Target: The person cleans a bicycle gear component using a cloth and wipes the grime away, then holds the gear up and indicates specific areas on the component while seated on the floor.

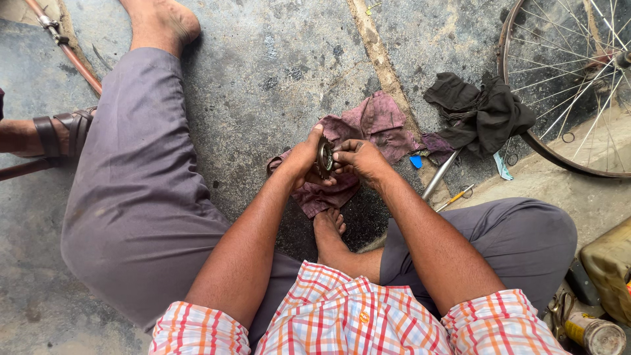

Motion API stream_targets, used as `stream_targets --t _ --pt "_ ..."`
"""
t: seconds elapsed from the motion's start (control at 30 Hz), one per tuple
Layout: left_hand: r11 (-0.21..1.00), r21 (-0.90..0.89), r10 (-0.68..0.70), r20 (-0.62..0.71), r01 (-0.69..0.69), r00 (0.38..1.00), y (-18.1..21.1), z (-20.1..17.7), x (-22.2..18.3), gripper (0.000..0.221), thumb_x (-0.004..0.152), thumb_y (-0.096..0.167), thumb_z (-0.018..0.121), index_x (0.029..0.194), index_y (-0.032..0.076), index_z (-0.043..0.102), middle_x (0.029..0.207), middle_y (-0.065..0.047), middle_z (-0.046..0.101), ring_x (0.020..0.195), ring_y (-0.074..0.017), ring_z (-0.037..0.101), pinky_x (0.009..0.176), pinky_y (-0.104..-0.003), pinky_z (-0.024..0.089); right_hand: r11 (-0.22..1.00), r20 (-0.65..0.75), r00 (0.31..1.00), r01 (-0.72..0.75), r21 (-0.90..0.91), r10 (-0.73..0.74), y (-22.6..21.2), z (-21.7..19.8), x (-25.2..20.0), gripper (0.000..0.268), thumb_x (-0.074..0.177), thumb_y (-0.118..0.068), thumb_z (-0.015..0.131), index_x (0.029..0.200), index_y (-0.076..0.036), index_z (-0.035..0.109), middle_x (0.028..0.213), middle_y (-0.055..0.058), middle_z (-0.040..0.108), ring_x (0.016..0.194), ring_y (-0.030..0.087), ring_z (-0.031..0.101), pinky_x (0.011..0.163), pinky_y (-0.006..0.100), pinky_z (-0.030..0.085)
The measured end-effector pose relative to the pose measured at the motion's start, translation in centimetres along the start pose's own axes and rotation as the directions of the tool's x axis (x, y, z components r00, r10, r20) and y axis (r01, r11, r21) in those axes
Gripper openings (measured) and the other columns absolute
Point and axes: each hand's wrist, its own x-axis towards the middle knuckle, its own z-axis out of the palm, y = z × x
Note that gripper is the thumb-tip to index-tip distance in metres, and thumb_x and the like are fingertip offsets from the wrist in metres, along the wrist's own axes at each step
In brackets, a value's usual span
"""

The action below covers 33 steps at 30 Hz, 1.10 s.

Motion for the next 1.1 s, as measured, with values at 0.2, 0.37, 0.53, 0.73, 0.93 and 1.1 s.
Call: stream_targets --t 0.2,0.37,0.53,0.73,0.93,1.1 --pt "0.998 -0.066 -0.009 0.001 0.009 1.0 -0.2 -0.2 0.3 0.078 0.1 0.065 0.029 0.133 -0.004 0.045 0.087 -0.018 0.069 0.074 -0.03 0.075 0.055 -0.042 0.068 0.945 -0.051 0.988 0.122 -0.302 -0.144 -1.4 1.5 -1.5 0.016 0.089 -0.004 0.074 0.104 0.001 0.071 0.093 0.009 0.075 0.08 0.015 0.074 0.072 0.028 0.064" --pt "0.995 -0.096 -0.017 0.003 0.017 1.0 -0.1 -0.5 0.6 0.076 0.102 0.062 0.028 0.132 -0.006 0.046 0.087 -0.018 0.07 0.075 -0.0277 0.076 0.055 -0.043 0.069 0.859 -0.034 0.975 0.178 -0.481 -0.221 -2.4 2.5 -2.5 0.02 0.09 -0.005 0.072 0.109 -0.001 0.073 0.096 0.009 0.078 0.082 0.014 0.077 0.076 0.028 0.064" --pt "0.995 -0.095 -0.021 0.034 0.024 0.999 -0.2 -0.5 0.7 0.077 0.103 0.063 0.027 0.131 -0.006 0.047 0.086 -0.016 0.069 0.076 -0.0278 0.075 0.055 -0.045 0.069 0.853 -0.071 0.974 0.152 -0.499 -0.215 -2.5 2.6 -3.0 0.022 0.091 -0.006 0.073 0.111 0.0 0.074 0.097 0.011 0.079 0.081 0.015 0.077 0.076 0.029 0.065" --pt "0.997 -0.058 -0.051 0.016 0.052 0.999 0.2 -0.4 0.2 0.07 0.102 0.06 0.025 0.137 0.0 0.037 0.09 -0.018 0.07 0.08 -0.028 0.076 0.059 -0.044 0.069 0.863 -0.086 0.975 0.139 -0.486 -0.205 -2.0 2.3 -2.8 0.021 0.091 -0.007 0.071 0.11 -0.001 0.073 0.095 0.008 0.078 0.081 0.013 0.078 0.074 0.027 0.065" --pt "0.996 -0.024 -0.087 0.028 0.087 0.996 -0.1 0.0 0.4 0.071 0.102 0.061 0.026 0.136 0.001 0.044 0.088 -0.013 0.069 0.08 -0.0254 0.075 0.059 -0.044 0.069 0.848 -0.104 0.964 0.162 -0.505 -0.247 -1.3 2.1 -3.0 0.018 0.091 -0.006 0.074 0.108 0.0 0.073 0.093 0.01 0.078 0.079 0.013 0.076 0.073 0.027 0.064" --pt "0.997 -0.019 -0.077 0.038 0.077 0.996 -0.4 0.0 0.6 0.075 0.103 0.063 0.029 0.133 -0.002 0.049 0.086 -0.012 0.066 0.076 -0.0254 0.073 0.058 -0.045 0.069 0.886 -0.118 0.973 0.127 -0.446 -0.199 -1.2 2.0 -2.8 0.017 0.09 -0.005 0.075 0.105 0.001 0.072 0.091 0.009 0.076 0.078 0.012 0.074 0.07 0.026 0.062"
